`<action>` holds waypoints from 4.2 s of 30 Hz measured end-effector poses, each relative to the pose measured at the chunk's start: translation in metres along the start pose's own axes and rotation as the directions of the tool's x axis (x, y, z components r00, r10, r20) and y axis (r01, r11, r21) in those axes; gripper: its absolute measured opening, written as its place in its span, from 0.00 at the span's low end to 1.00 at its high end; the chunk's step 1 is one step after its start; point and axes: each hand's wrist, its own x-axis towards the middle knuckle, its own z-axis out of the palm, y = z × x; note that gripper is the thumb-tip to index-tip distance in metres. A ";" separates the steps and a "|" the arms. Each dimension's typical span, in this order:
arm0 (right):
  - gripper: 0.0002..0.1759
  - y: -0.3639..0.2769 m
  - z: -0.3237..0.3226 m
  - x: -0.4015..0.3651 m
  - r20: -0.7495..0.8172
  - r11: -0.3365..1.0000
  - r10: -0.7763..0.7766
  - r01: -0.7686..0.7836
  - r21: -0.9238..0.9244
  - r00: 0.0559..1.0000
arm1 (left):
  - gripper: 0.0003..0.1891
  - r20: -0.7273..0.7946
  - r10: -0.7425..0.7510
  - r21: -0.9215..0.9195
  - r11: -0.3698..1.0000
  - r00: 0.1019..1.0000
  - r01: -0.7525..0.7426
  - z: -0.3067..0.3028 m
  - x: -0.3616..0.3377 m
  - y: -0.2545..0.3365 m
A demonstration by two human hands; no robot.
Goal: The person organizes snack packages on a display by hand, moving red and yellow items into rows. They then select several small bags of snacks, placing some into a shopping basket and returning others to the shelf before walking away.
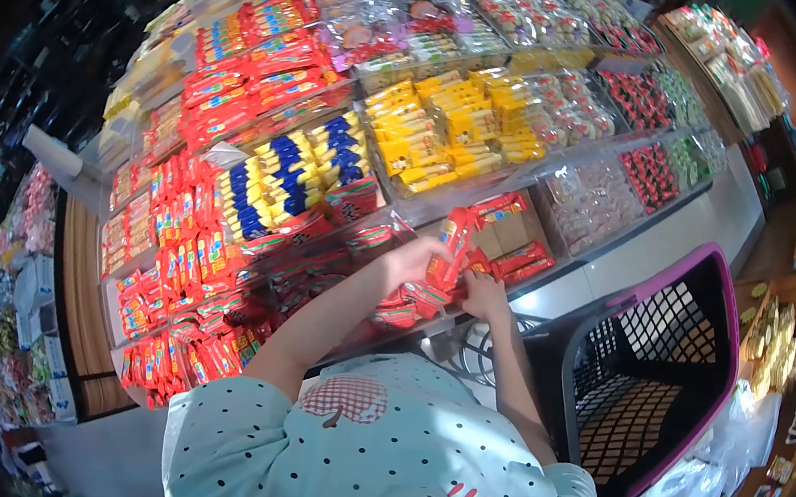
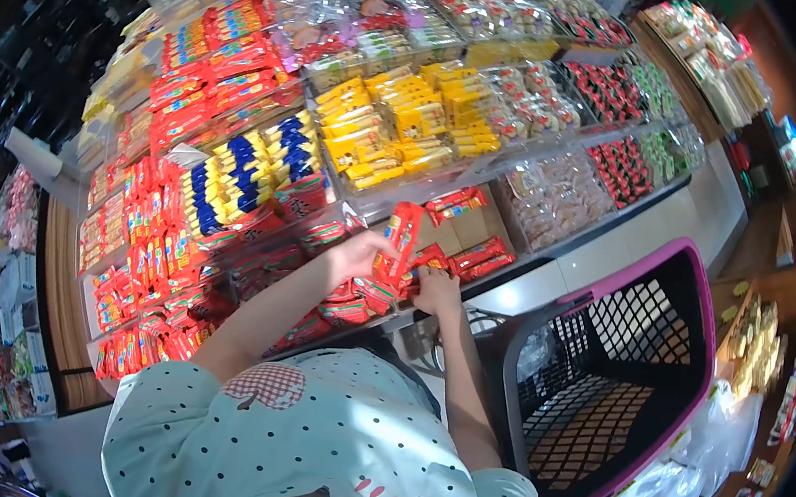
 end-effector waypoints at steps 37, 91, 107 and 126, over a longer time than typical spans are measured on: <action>0.18 -0.327 -0.235 0.226 -0.622 0.665 -0.711 0.603 -0.440 0.330 | 0.36 0.087 0.898 0.551 -0.404 0.431 0.730 -0.103 -0.258 0.299; 0.13 -0.099 -0.026 -0.097 -0.780 0.887 0.335 0.102 0.450 0.528 | 0.11 0.639 0.569 0.768 -0.442 0.517 -0.464 0.016 -0.122 -0.042; 0.17 -0.037 0.037 -0.098 -0.670 0.878 0.391 -0.037 0.477 0.631 | 0.13 0.309 0.460 0.883 -0.463 0.832 -0.072 0.033 -0.006 -0.033; 0.13 0.036 0.005 0.047 -0.637 0.844 0.378 -0.532 -0.060 0.672 | 0.45 -0.474 0.081 0.568 -0.733 0.877 0.375 0.015 0.136 -0.077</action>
